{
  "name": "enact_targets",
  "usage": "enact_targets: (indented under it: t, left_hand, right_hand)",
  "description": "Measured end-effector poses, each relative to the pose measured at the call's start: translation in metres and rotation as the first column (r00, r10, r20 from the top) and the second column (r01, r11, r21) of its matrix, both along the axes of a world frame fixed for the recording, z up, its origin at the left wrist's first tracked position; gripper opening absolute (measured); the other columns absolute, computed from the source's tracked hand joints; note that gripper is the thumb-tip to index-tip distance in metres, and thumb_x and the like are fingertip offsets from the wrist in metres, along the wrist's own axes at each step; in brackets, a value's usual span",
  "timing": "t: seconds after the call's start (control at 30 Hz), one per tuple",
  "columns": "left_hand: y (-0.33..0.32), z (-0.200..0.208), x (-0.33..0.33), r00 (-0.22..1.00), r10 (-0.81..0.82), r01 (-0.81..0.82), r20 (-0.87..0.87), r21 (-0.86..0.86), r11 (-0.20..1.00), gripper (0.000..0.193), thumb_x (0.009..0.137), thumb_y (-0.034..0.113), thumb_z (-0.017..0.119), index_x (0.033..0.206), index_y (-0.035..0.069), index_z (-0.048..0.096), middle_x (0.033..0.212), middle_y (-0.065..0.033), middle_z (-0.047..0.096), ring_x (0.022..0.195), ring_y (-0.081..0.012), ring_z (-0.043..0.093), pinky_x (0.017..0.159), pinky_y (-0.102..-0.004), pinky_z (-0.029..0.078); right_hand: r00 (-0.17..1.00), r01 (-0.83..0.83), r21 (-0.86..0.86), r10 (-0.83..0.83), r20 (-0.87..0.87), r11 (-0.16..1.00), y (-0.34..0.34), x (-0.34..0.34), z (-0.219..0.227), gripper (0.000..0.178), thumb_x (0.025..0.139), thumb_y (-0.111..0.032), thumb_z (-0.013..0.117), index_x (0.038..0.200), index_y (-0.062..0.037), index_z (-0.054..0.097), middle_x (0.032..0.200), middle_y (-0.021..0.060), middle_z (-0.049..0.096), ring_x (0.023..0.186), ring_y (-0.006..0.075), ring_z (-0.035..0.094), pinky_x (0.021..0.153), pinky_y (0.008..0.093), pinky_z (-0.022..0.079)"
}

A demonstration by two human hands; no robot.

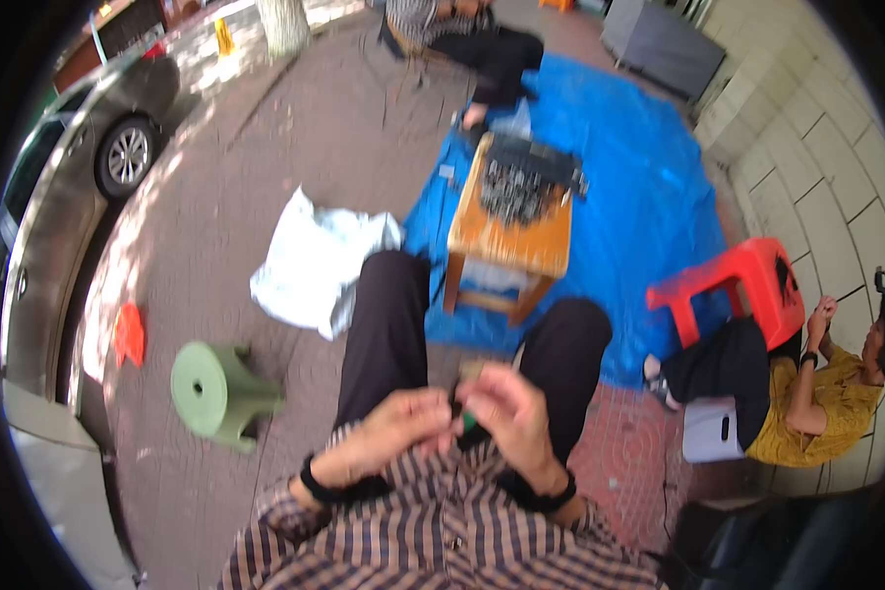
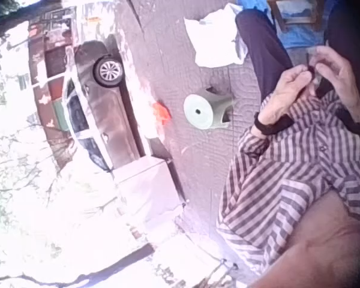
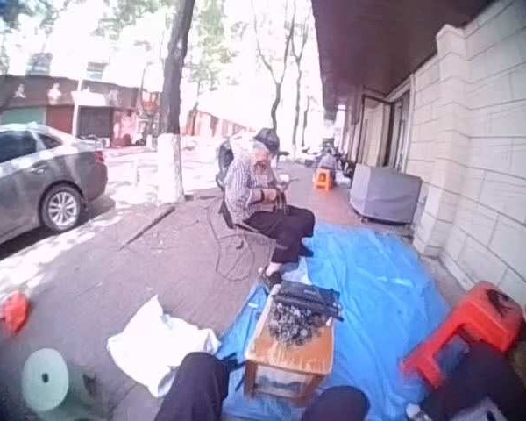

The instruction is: Manually assembling small black leather or synthetic straps by inserting green components into slots.

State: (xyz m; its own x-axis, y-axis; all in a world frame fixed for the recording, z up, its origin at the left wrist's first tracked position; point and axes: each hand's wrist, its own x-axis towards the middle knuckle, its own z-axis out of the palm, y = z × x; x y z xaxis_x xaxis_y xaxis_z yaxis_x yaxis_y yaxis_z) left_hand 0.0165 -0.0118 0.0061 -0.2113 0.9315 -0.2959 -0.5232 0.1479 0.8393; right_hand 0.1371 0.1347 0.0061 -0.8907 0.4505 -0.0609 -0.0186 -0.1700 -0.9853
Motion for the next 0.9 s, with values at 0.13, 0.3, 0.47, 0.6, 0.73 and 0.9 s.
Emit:
enact_targets:
  t: [0.13,0.3,0.47,0.6,0.73,0.9]
  left_hand:
    - [0.01,0.012,-0.006,0.984,0.1,-0.106,0.149,0.032,0.994,0.026,0.096,0.027,0.05,0.097,0.003,0.059,0.074,-0.0022,0.059,0.06,-0.0062,0.051,0.052,-0.0182,0.04]
    - [0.01,0.006,-0.008,0.969,0.076,-0.088,0.233,0.041,0.995,0.032,0.094,0.028,0.054,0.113,0.003,0.054,0.08,-0.007,0.063,0.061,-0.0108,0.055,0.057,-0.021,0.045]
    - [0.008,0.005,-0.008,0.977,0.061,-0.077,0.204,0.072,0.994,0.032,0.094,0.029,0.054,0.111,0.002,0.054,0.084,-0.0069,0.062,0.068,-0.012,0.058,0.059,-0.0222,0.046]
    - [0.003,-0.005,-0.008,0.973,0.071,-0.084,0.218,0.051,0.995,0.031,0.095,0.022,0.051,0.117,0.0,0.052,0.086,-0.0084,0.063,0.07,-0.0136,0.058,0.06,-0.0232,0.047]
    - [0.002,-0.003,-0.005,0.969,0.06,-0.074,0.241,0.05,0.996,0.03,0.096,0.02,0.05,0.116,-0.001,0.054,0.086,-0.0081,0.063,0.066,-0.0136,0.056,0.06,-0.0229,0.046]
    - [-0.001,0.004,0.001,0.975,0.057,-0.066,0.213,0.031,0.997,0.025,0.097,0.024,0.05,0.107,0.002,0.055,0.086,-0.0057,0.062,0.067,-0.0084,0.054,0.06,-0.0186,0.043]
  right_hand:
    - [0.989,-0.008,0.175,0.033,-0.145,0.985,0.002,-0.003,0.006,0.037,0.087,-0.007,0.063,0.118,0.0046,0.047,0.113,0.0163,0.061,0.097,0.0199,0.063,0.086,0.0301,0.049]
    - [0.988,0.086,0.537,-0.004,-0.152,0.839,-0.002,-0.013,0.011,0.032,0.081,-0.004,0.067,0.111,-0.0005,0.054,0.102,0.0132,0.064,0.091,0.023,0.065,0.078,0.0307,0.051]
    - [0.988,0.127,0.594,-0.045,-0.151,0.794,-0.001,-0.012,0.016,0.034,0.078,-0.004,0.069,0.11,-0.0025,0.056,0.095,0.012,0.064,0.087,0.0268,0.065,0.073,0.0325,0.05]
    - [0.987,0.129,0.582,-0.045,-0.156,0.803,-0.004,-0.015,0.018,0.03,0.078,-0.002,0.068,0.106,-0.0029,0.059,0.095,0.0122,0.064,0.087,0.0262,0.065,0.072,0.0321,0.051]
    - [0.982,0.142,0.577,-0.04,-0.185,0.804,-0.007,-0.009,0.018,0.026,0.079,-0.002,0.067,0.104,-0.0011,0.058,0.095,0.013,0.063,0.087,0.0259,0.065,0.071,0.0316,0.051]
    - [0.961,0.221,0.631,-0.056,-0.27,0.744,-0.014,-0.004,0.012,0.024,0.08,-0.003,0.067,0.102,-0.0005,0.058,0.094,0.0145,0.063,0.082,0.0286,0.065,0.068,0.0324,0.051]
